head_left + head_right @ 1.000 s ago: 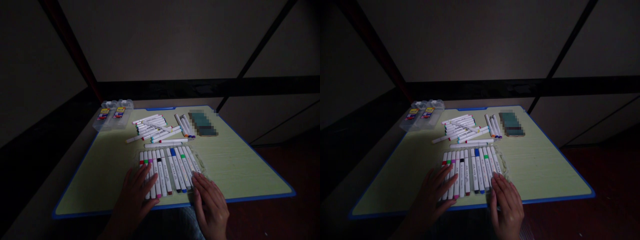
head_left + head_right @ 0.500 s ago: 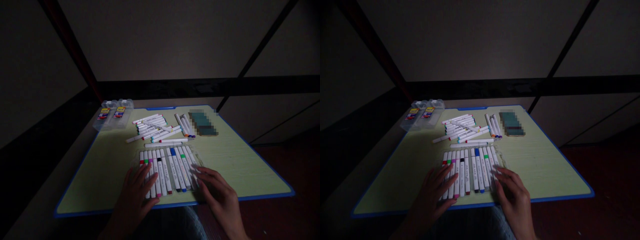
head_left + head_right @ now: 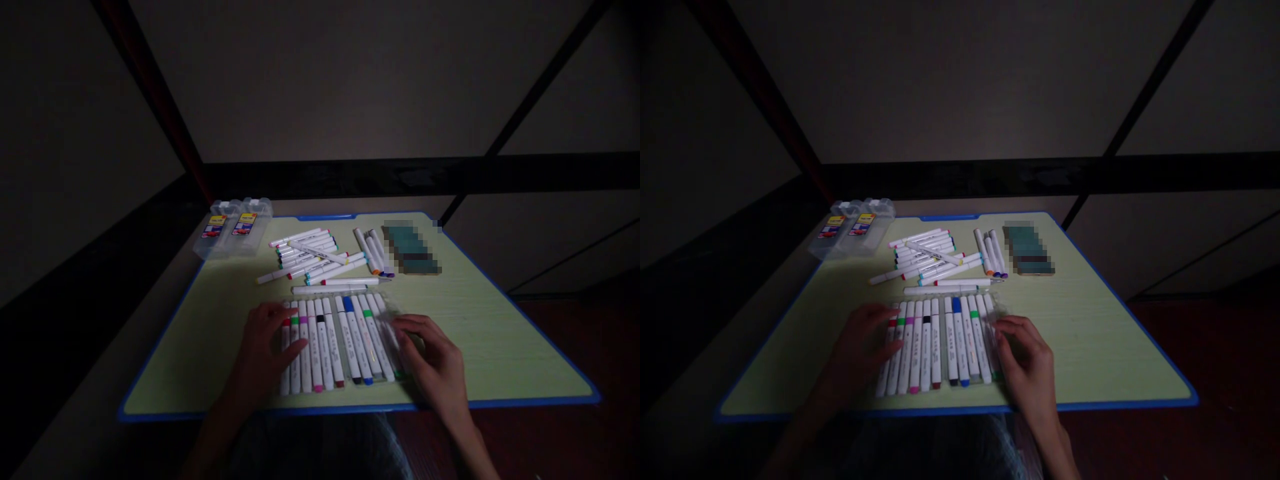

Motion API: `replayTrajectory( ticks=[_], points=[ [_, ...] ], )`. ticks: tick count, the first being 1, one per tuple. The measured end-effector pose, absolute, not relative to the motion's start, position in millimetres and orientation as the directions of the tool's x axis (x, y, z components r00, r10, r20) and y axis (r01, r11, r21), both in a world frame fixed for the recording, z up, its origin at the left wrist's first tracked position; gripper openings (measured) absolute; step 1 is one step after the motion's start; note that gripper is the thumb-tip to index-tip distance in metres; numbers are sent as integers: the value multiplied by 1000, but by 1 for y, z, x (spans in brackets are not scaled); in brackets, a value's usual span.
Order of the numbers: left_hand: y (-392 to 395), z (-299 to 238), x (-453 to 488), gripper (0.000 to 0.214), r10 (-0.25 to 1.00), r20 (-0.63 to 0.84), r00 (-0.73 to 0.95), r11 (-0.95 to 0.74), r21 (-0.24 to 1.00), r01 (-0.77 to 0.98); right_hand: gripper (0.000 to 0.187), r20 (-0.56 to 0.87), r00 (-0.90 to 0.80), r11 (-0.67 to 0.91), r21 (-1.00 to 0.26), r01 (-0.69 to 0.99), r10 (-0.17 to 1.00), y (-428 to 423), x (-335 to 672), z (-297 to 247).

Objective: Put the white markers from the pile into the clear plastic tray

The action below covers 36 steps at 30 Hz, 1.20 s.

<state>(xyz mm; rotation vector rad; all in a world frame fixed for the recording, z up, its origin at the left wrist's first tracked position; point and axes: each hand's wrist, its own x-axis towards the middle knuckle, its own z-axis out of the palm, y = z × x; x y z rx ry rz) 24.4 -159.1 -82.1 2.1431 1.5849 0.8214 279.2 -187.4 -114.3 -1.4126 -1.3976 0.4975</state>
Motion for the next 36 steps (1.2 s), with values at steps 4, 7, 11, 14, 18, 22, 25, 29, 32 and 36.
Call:
replayTrajectory(
  ticks=[4,7,11,14,18,22,25,29,32,36],
  points=[
    [-139,-76,36,39,962,139,235,-271,589,762,12,347,260,205,-869,450,901,-187,282,-115],
    [-129,-77,39,50,955,38,293,-264,561,785,12,349,245,213,-867,450,905,-186,282,-115],
    [-121,-77,39,55,949,-31,314,-256,505,824,12,340,233,212,-870,445,911,-187,282,-115],
    [-118,-77,42,46,951,-56,306,-240,495,835,12,337,223,211,-868,449,915,-188,282,-115],
    [-117,-80,43,26,958,-26,285,-232,512,827,12,338,217,208,-862,462,916,-187,282,-114],
    [-115,-86,41,31,954,1,301,-254,538,804,12,330,212,200,-860,469,920,-187,281,-113],
    [-115,-88,41,33,952,6,305,-260,535,804,12,319,211,189,-860,473,924,-188,281,-112],
    [-115,-90,42,31,957,36,287,-264,514,816,12,322,200,193,-854,483,925,-188,281,-111],
    [-115,-91,42,30,953,58,296,-283,513,811,12,324,195,196,-852,485,926,-188,281,-111],
    [-115,-90,41,27,952,63,300,-287,526,801,13,330,190,202,-849,488,925,-188,281,-111]
  ],
)
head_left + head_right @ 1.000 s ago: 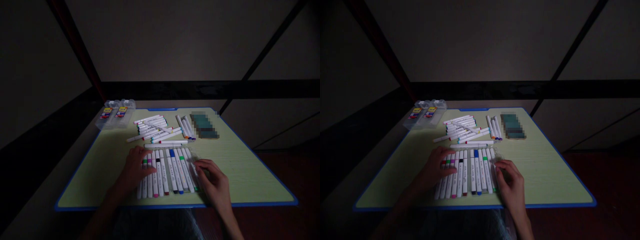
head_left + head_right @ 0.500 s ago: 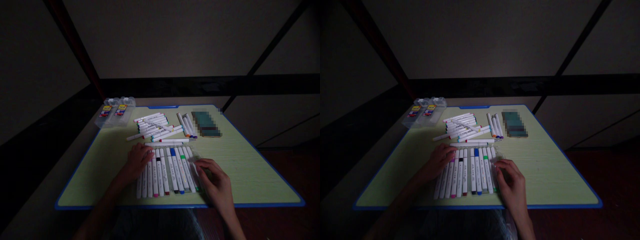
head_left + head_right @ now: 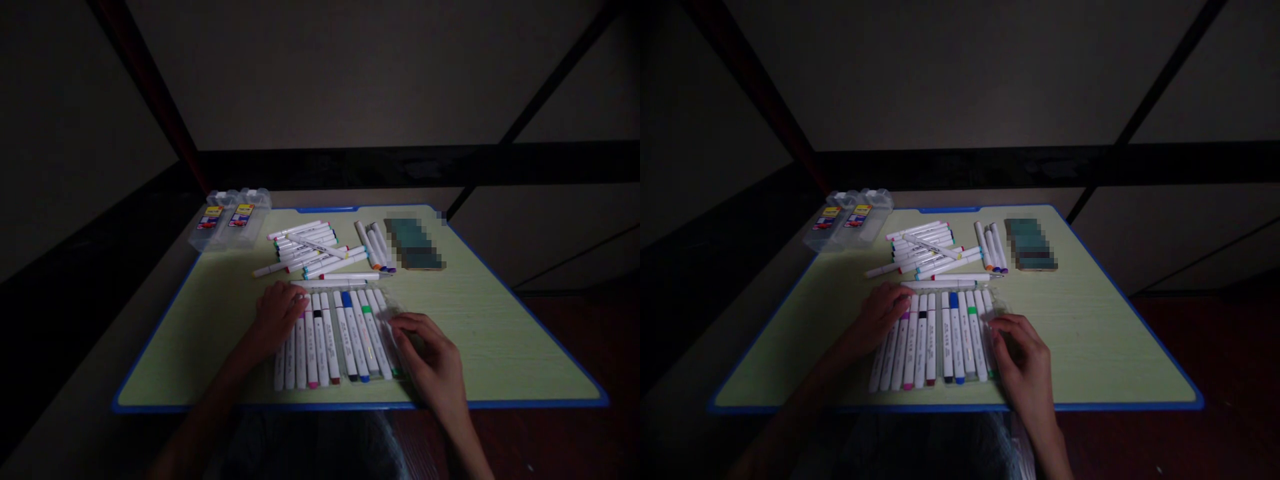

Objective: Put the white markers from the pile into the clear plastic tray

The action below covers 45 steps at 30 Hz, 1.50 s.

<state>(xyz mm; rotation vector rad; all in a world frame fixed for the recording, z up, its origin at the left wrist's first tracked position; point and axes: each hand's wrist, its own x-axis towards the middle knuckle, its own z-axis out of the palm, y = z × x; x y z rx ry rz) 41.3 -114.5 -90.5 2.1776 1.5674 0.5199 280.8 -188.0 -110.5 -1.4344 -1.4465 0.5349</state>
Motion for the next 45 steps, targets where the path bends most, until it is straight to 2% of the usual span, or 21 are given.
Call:
replayTrajectory(
  ticks=[26,45],
  points=[
    [-114,-82,43,16,972,52,227,-191,736,649,12,329,184,205,-848,488,926,-187,280,-109],
    [-113,-81,43,11,974,84,209,-186,821,539,12,337,169,217,-844,491,926,-187,280,-108]
  ],
)
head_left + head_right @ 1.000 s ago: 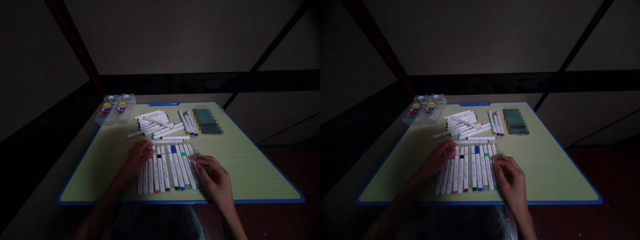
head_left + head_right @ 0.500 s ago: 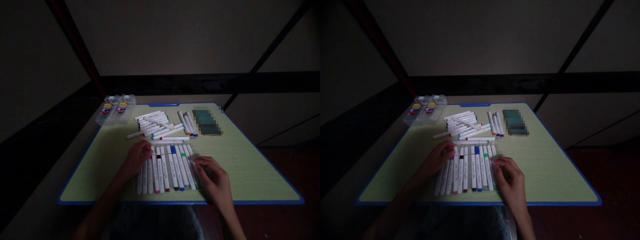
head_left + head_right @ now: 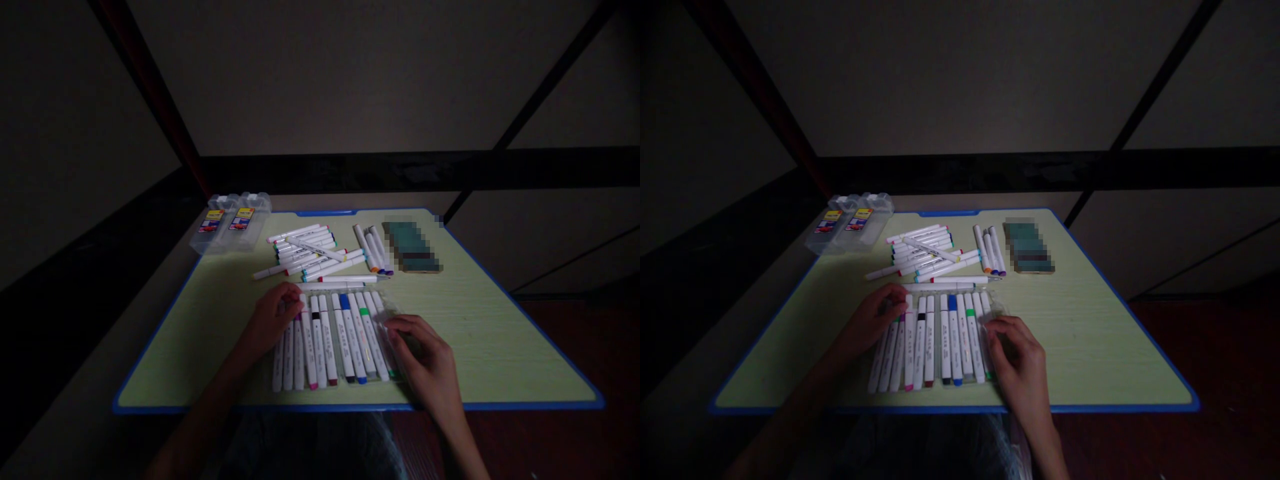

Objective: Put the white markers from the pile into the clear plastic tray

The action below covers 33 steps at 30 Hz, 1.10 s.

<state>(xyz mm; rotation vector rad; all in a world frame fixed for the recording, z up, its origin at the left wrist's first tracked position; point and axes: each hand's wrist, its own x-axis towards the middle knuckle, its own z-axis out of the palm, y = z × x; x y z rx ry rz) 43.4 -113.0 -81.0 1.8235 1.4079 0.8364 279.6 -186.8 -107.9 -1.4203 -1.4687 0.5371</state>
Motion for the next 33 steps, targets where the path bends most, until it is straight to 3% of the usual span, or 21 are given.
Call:
replayTrajectory(
  ticks=[23,33],
  points=[
    [-102,-59,60,10,951,17,309,-155,891,426,12,352,136,251,-844,475,926,-185,280,-110],
    [-88,-32,74,9,941,-112,320,71,988,139,13,354,137,252,-843,476,925,-186,280,-110]
  ],
)
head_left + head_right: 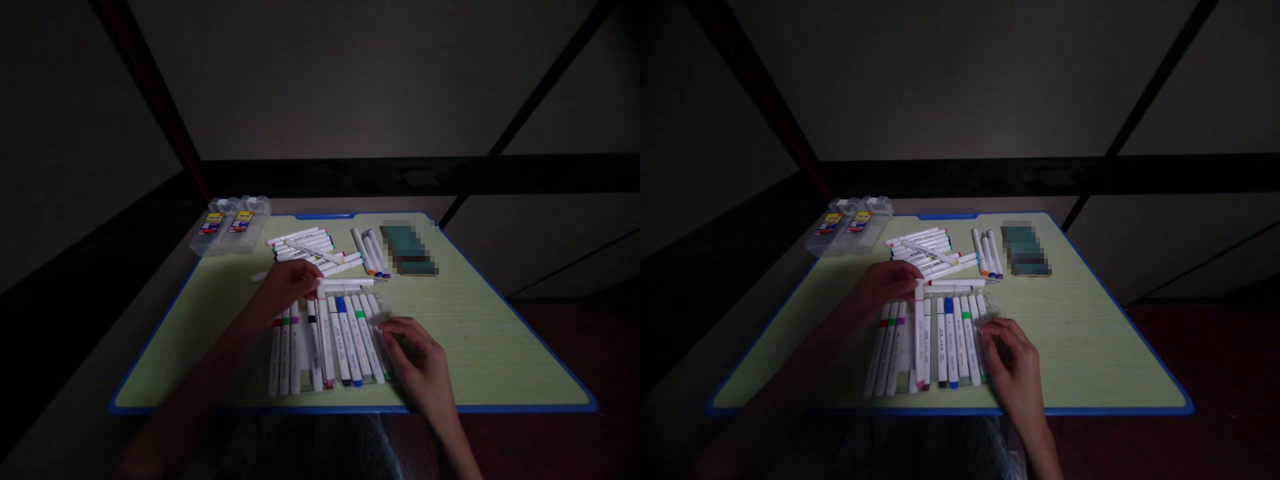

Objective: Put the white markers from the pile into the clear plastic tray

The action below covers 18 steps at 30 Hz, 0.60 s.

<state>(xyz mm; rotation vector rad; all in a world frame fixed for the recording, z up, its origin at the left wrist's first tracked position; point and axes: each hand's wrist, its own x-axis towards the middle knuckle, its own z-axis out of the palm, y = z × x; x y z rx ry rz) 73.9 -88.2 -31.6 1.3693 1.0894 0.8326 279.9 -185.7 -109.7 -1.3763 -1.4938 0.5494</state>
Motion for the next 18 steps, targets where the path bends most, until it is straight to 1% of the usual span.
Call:
replayTrajectory(
  ticks=[4,7,10,13,15,18],
  points=[
    [-84,-38,91,4,909,-195,369,149,978,149,13,346,140,242,-842,481,928,-186,280,-109],
    [-83,-48,98,5,888,-222,404,172,973,156,13,338,136,236,-844,482,931,-186,280,-109],
    [-81,-59,100,6,887,-211,411,167,976,141,13,337,136,233,-842,487,932,-186,280,-110],
    [-79,-67,100,6,905,-192,379,142,977,157,13,338,128,235,-836,496,932,-186,280,-109],
    [-77,-71,101,6,914,-178,364,118,976,181,13,338,127,234,-834,499,932,-186,280,-109],
    [-76,-77,103,8,913,-131,387,48,975,216,13,337,133,230,-834,501,932,-186,280,-108]
  ],
)
